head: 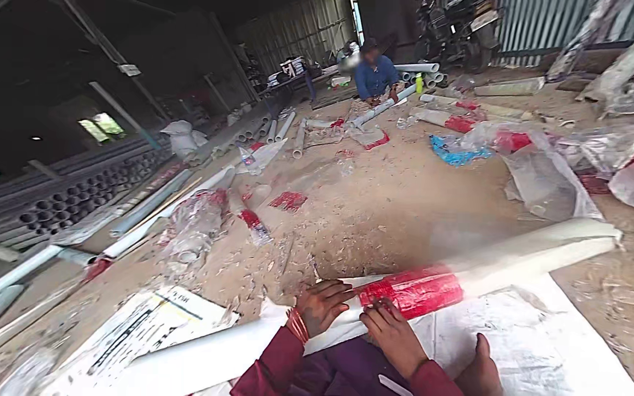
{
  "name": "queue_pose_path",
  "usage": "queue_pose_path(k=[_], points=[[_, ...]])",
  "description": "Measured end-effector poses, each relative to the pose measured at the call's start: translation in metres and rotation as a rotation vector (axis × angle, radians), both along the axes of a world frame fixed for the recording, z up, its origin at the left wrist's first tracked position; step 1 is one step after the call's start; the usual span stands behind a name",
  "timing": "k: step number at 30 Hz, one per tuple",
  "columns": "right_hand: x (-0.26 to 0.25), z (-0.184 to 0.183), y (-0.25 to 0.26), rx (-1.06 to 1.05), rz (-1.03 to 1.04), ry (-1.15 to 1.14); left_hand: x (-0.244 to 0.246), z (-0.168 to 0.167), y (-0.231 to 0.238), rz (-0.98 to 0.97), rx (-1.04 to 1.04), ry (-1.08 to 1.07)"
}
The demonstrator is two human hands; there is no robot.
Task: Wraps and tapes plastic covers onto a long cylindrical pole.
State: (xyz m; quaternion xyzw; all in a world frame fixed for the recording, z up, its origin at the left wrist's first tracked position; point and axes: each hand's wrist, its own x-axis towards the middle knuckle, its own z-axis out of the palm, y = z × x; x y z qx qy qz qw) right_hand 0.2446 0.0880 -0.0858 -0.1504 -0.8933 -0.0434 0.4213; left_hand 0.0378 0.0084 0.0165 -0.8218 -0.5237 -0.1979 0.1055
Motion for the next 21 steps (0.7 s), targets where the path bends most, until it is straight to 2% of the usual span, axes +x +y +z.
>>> queue_pose_path(k=[3,5,7,10,14,17,19,21], points=[[0.000,0.008,-0.001,0.006,-0.032,-0.008,0.039,-0.020,-0.030,0.211,0.071,0.075],[0.009,0.013,-0.002,0.002,-0.056,-0.047,0.065,-0.049,-0.049,0.285,0.066,0.134],[0.008,0.017,0.000,0.009,-0.051,-0.071,0.077,-0.063,-0.057,0.351,0.116,0.140],[0.003,0.013,-0.003,0.015,-0.066,-0.071,0.094,-0.058,-0.054,0.496,0.123,0.012],[0.007,0.005,-0.010,-0.022,-0.112,0.018,0.121,-0.035,-0.043,0.688,-0.126,-0.015],[0.006,0.003,-0.010,-0.071,-0.113,0.117,0.123,-0.042,-0.038,0.677,-0.021,0.033],[0.008,0.012,-0.011,-0.171,-0.108,0.106,0.122,-0.047,-0.035,0.674,0.041,0.049],[0.016,0.041,-0.009,-0.437,-0.062,0.186,0.125,-0.045,-0.030,0.698,0.018,0.048]])
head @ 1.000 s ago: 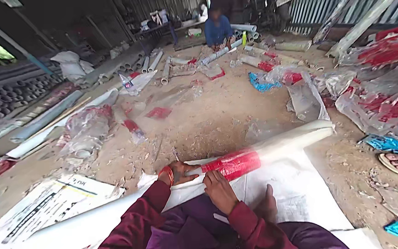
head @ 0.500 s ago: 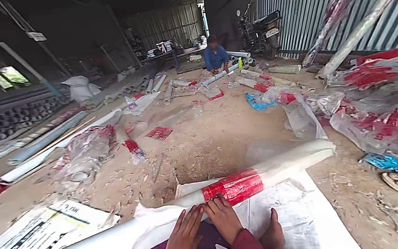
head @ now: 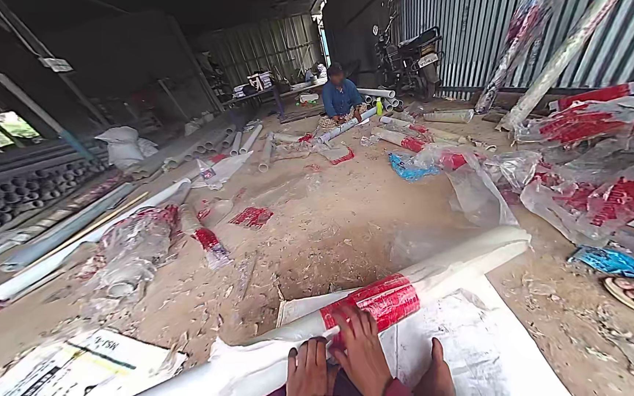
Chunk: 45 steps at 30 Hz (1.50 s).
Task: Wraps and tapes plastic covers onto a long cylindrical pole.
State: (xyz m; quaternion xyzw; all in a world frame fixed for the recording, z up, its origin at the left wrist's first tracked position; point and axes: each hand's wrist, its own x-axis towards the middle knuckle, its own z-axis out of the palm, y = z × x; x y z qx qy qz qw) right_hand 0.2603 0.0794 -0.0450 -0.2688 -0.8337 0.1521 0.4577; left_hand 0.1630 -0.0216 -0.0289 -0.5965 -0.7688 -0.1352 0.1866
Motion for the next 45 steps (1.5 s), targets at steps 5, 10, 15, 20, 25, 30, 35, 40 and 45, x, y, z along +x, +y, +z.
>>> queue_pose_path(k=[5,10,15,20,25,30,35,40,45], points=[[0.080,0.070,0.055,-0.587,0.417,1.211,0.016,0.002,0.017,0.045,-0.057,-0.017],[0.168,0.057,0.088,-0.834,0.416,1.948,0.026,0.010,0.031,0.121,-0.206,-0.155],[0.145,0.067,0.082,-0.921,0.222,1.257,0.003,-0.018,0.039,-0.024,0.229,-0.232],[0.108,0.049,0.055,-0.766,0.337,-0.106,0.000,-0.041,0.035,-0.066,0.372,-0.215],[0.033,0.003,-0.027,-0.869,0.455,-1.128,-0.003,-0.052,0.031,-0.116,0.431,-0.054],[0.014,0.045,-0.061,-1.036,0.169,-1.247,0.006,-0.014,0.034,-0.035,0.156,-0.312],[0.022,-0.023,-0.044,-0.913,0.096,-1.325,0.003,0.011,0.051,0.093,-0.086,-0.388],[0.040,-0.015,-0.015,-1.006,0.147,-1.221,0.001,0.014,0.052,0.085,-0.174,-0.332],[0.089,0.007,0.029,-0.997,0.004,-1.054,0.023,0.000,0.049,0.105,-0.093,-0.202]])
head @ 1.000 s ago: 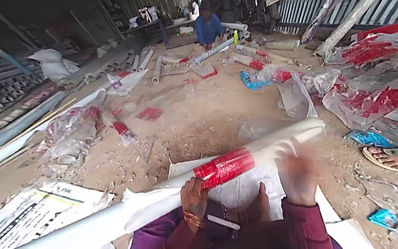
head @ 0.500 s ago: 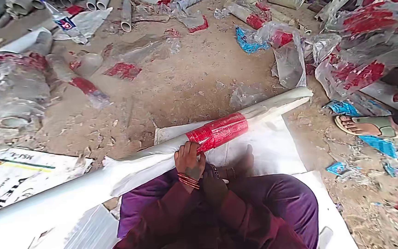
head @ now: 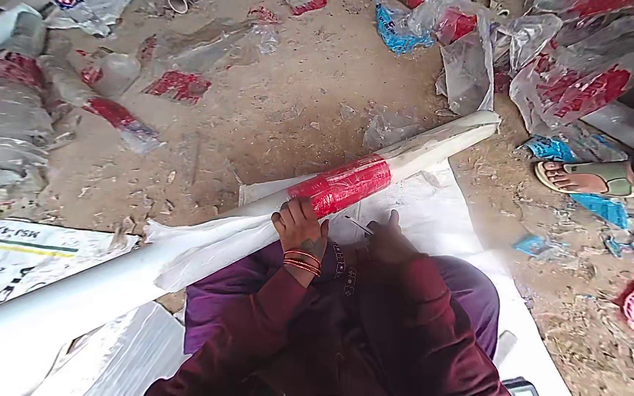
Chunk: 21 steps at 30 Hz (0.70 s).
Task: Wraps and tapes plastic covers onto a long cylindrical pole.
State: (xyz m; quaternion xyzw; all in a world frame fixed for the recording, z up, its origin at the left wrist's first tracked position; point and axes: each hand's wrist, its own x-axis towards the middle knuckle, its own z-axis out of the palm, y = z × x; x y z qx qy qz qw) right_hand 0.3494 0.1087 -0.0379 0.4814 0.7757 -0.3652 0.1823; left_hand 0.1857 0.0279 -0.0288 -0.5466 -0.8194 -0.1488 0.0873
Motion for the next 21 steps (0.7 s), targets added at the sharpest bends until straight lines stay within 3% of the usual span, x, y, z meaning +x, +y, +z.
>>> queue_pose_path(k=[4,9,12,14,17,21], points=[[0.013,0.018,0.007,0.077,-0.203,0.150,0.012,-0.011,0.014,-0.020,0.113,-0.015],[0.014,0.019,-0.001,0.027,-0.180,0.035,0.016,0.001,0.020,-0.005,-0.059,-0.068],[0.022,0.033,0.002,0.024,-0.188,0.035,0.011,0.003,0.021,-0.026,-0.024,-0.068],[0.037,0.028,0.009,0.006,-0.134,0.261,0.009,0.017,0.025,0.016,-0.174,-0.117],[0.064,0.007,0.015,-0.147,0.068,0.868,0.008,0.034,0.033,0.036,-0.463,-0.223],[0.050,0.010,0.004,-0.510,-0.031,1.606,-0.006,0.005,0.020,-0.130,-0.027,-0.119]])
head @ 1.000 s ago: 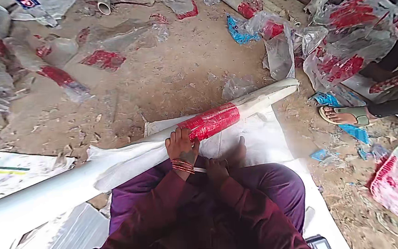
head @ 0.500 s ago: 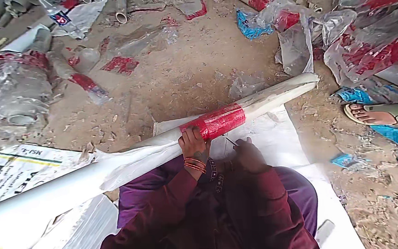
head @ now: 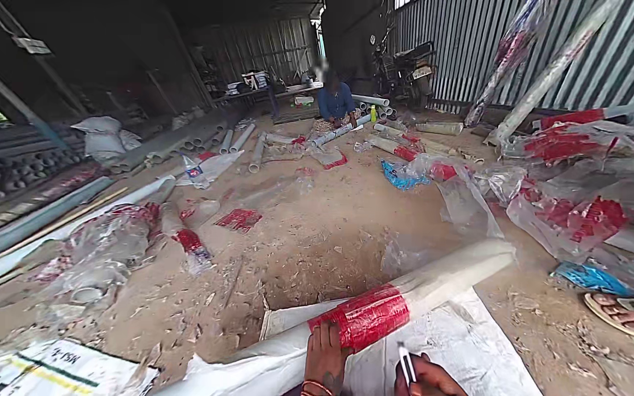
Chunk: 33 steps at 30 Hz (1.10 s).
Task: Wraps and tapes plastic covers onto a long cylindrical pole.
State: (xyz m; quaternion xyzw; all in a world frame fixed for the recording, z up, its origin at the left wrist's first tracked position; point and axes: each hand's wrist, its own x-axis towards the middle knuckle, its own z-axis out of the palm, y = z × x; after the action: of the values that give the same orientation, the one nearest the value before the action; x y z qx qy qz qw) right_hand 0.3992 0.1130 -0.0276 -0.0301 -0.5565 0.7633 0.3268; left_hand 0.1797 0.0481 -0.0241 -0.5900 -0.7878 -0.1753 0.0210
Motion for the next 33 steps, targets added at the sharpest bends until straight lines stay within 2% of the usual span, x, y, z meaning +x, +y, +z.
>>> queue_pose_path(k=[2,3,5,7,8,10,12,14,17,19,22,26,30,33], points=[[-0.007,0.004,-0.008,-0.228,-0.101,0.147,-0.004,-0.007,-0.003,-0.051,0.094,0.041],[-0.009,0.005,-0.010,-0.313,-0.197,0.131,-0.003,-0.006,-0.003,-0.057,0.079,0.025],[-0.017,0.007,-0.009,-0.442,-0.440,-0.076,-0.003,-0.005,0.000,-0.055,0.064,0.028],[-0.032,-0.002,-0.004,-0.552,-0.655,-0.337,-0.008,-0.014,0.002,-0.071,0.164,0.124],[-0.041,-0.008,-0.003,-0.625,-0.728,-0.387,-0.011,-0.020,0.004,-0.084,0.227,0.175],[-0.052,-0.014,-0.005,-0.812,-0.784,-0.285,-0.014,-0.028,0.003,-0.098,0.290,0.211],[-0.047,0.000,-0.009,-0.911,-0.704,0.035,-0.013,-0.031,0.004,-0.092,0.342,0.202],[-0.025,0.014,-0.007,-0.754,-0.661,0.386,-0.011,-0.028,0.005,-0.071,0.354,0.181],[0.026,0.018,0.012,-0.450,-0.705,0.710,-0.003,-0.017,0.002,0.002,0.220,0.147],[0.045,0.014,0.024,-0.456,-0.824,0.810,0.001,-0.007,0.005,0.033,0.095,0.143],[0.048,0.008,0.028,-0.512,-0.840,0.837,0.003,0.010,0.013,0.006,-0.143,0.089],[0.040,0.017,0.022,-0.468,-0.686,0.817,-0.011,-0.002,0.007,-0.155,0.005,0.139],[0.037,0.019,0.019,-0.493,-0.686,0.770,-0.010,0.001,0.005,-0.185,-0.022,0.137],[0.030,0.022,0.012,-0.518,-0.791,0.487,-0.011,-0.004,0.005,-0.210,0.020,0.200]])
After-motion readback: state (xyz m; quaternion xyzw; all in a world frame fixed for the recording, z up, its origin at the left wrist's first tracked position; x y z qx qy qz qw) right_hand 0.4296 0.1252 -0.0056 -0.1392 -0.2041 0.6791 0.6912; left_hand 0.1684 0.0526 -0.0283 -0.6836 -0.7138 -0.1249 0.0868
